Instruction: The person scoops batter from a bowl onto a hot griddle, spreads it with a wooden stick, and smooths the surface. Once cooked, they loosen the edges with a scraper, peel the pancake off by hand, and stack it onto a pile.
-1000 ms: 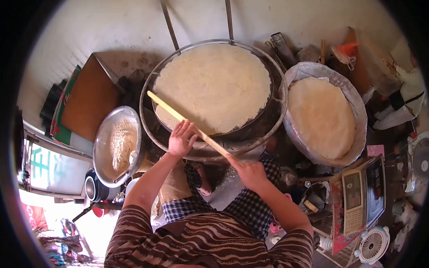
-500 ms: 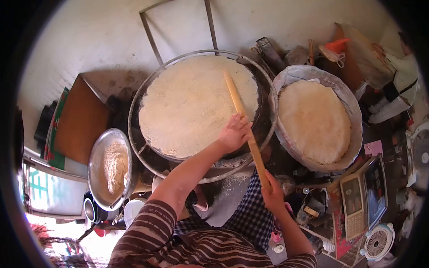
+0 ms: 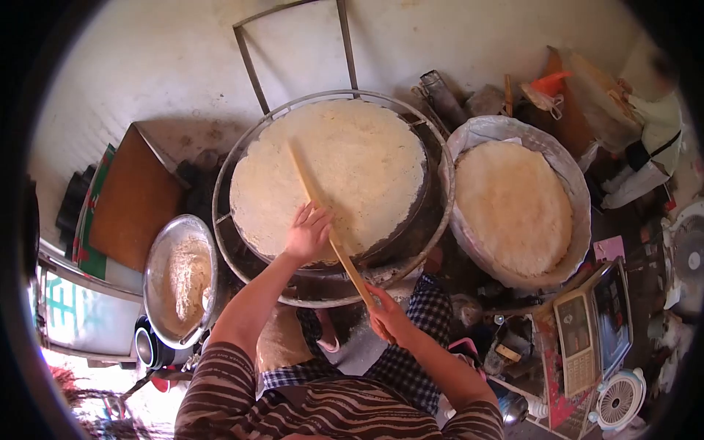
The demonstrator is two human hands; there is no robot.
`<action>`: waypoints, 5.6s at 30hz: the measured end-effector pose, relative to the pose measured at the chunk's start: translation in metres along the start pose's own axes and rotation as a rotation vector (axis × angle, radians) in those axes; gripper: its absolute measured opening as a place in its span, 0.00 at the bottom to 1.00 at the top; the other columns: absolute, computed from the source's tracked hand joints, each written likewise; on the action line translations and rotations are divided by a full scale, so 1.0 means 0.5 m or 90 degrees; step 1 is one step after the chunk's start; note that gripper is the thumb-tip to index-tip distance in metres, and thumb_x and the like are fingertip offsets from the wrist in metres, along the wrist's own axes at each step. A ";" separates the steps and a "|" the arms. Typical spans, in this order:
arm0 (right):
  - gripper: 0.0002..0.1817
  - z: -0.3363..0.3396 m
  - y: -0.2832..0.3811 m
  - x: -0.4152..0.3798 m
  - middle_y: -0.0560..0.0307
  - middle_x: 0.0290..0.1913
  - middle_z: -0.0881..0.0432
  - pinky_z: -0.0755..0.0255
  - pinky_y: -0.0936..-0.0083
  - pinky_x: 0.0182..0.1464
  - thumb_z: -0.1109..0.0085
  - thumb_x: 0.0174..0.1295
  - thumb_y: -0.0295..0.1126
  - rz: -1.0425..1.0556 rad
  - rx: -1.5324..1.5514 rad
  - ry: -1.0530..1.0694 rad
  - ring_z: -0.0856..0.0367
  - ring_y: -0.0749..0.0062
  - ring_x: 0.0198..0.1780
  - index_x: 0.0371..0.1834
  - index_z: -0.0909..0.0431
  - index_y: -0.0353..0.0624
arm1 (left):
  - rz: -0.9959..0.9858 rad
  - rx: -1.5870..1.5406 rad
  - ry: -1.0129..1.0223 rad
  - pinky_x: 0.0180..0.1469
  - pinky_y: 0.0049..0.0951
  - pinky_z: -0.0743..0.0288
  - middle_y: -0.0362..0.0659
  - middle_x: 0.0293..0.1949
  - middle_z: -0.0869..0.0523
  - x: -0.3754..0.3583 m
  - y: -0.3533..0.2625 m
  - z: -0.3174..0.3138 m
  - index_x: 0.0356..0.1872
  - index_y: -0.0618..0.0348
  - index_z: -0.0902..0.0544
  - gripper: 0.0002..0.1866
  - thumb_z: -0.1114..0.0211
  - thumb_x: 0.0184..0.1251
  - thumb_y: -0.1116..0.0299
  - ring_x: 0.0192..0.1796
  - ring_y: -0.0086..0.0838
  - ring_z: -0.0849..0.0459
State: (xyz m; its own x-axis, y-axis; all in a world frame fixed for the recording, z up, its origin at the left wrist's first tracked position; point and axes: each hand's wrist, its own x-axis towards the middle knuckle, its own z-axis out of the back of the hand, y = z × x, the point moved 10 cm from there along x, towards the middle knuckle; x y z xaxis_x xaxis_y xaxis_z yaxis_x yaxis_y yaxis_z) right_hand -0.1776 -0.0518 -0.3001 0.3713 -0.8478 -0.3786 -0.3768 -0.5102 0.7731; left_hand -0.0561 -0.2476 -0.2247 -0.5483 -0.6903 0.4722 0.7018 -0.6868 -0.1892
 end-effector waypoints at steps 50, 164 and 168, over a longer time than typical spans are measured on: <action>0.27 0.171 0.108 -0.055 0.63 0.13 0.34 0.43 0.85 0.11 0.56 0.68 0.29 0.112 -0.048 -0.225 0.39 0.82 0.08 0.71 0.44 0.52 | -0.085 0.005 0.180 0.73 0.40 0.54 0.55 0.61 0.29 0.227 -0.180 -0.282 0.54 0.64 0.25 0.23 0.50 0.68 0.55 0.70 0.44 0.39; 0.28 0.106 -0.068 -0.320 0.66 0.16 0.32 0.42 0.85 0.17 0.50 0.65 0.29 0.167 -0.455 -0.225 0.37 0.83 0.13 0.70 0.38 0.53 | -0.092 -0.006 0.085 0.75 0.41 0.60 0.54 0.69 0.40 -0.184 -0.303 0.043 0.68 0.56 0.38 0.31 0.46 0.64 0.60 0.74 0.42 0.48; 0.27 0.076 -0.084 -0.296 0.66 0.13 0.35 0.42 0.85 0.16 0.53 0.68 0.29 -0.016 -0.188 -0.207 0.39 0.81 0.10 0.71 0.42 0.54 | -0.061 0.006 0.203 0.75 0.38 0.59 0.51 0.67 0.34 -0.133 -0.284 -0.025 0.65 0.59 0.33 0.27 0.49 0.65 0.61 0.73 0.40 0.44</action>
State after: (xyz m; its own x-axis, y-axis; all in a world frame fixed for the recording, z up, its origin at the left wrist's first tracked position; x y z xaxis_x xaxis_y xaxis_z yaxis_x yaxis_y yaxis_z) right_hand -0.2492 0.0898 -0.2959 0.0726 -0.8614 -0.5027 -0.0952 -0.5077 0.8563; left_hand -0.1249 -0.1073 -0.2398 -0.7255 -0.6604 0.1938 0.6439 -0.7507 -0.1478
